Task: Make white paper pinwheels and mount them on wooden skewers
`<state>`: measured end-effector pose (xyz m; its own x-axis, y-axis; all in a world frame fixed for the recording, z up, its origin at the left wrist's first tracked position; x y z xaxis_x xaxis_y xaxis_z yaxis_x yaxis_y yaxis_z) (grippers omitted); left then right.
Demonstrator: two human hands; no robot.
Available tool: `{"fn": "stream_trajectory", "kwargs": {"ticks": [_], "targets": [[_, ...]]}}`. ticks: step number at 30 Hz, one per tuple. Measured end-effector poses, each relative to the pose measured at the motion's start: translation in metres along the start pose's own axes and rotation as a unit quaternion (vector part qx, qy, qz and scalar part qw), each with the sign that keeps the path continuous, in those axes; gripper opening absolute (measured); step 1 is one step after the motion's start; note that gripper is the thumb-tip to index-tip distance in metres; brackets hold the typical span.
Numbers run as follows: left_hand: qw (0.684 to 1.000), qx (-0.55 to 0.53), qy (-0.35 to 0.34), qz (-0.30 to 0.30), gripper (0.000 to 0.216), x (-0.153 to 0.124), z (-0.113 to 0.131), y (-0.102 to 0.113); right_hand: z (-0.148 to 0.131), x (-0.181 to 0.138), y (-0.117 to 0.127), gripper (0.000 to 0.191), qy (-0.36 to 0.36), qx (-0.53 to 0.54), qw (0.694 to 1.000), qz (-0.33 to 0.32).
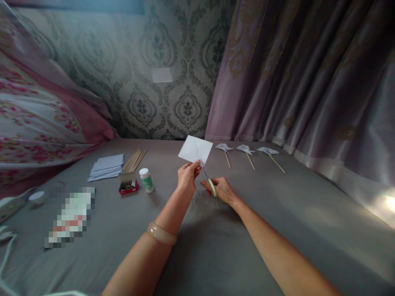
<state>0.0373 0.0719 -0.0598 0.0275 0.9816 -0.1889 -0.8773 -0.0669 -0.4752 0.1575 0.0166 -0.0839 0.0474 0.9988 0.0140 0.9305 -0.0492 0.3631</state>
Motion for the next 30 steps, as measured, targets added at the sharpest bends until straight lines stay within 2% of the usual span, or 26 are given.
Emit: {"fn": "stream_trajectory", "kwargs": {"ticks": [17,30], "targets": [[1.0,-0.019,0.0,-0.022,0.026,0.0017,0.001,-0.0031,0.0022,0.0011,0.0029,0.052,0.011,0.009,0.999,0.043],[1.0,-0.006,-0.002,-0.03,0.031,0.0012,0.0,-0.0046,0.0043,0.0019,0.0014,0.052,-0.001,0.032,0.998,0.048]]}}
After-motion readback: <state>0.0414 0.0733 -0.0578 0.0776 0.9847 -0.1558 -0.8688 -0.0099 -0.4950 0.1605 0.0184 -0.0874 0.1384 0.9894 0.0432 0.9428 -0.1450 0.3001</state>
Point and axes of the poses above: each hand's wrist, its own x-axis towards the middle knuckle, its own y-axis out of the back of the hand, z = x × y, the point moved 6 cm from there along x, towards the middle knuckle, and after that the axes turned 2 degrees about x, right-handed, at the moved point
